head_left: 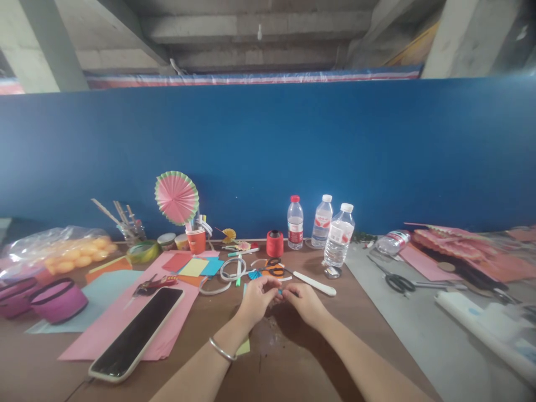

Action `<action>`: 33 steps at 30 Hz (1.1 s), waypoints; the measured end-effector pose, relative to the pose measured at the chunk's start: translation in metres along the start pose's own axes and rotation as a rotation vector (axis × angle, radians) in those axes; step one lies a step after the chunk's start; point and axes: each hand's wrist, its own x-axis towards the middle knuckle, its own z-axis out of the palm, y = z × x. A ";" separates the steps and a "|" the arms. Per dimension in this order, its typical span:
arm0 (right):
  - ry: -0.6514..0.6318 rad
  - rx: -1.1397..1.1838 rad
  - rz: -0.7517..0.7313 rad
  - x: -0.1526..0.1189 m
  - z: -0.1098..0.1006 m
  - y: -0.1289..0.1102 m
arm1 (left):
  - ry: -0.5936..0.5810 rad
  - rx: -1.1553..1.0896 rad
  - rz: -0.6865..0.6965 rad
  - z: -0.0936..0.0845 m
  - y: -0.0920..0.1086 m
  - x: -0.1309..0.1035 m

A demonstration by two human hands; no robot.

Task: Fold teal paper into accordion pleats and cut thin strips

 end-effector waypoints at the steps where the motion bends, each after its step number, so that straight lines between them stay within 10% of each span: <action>1: 0.011 0.018 0.015 0.001 0.000 0.001 | -0.015 -0.049 -0.008 0.000 0.001 0.000; 13: 0.005 -0.050 -0.013 -0.001 0.002 0.003 | -0.027 0.316 -0.014 0.003 0.002 -0.006; 33: 0.022 -0.125 -0.046 -0.001 -0.005 0.006 | -0.028 0.002 -0.119 -0.002 -0.008 0.001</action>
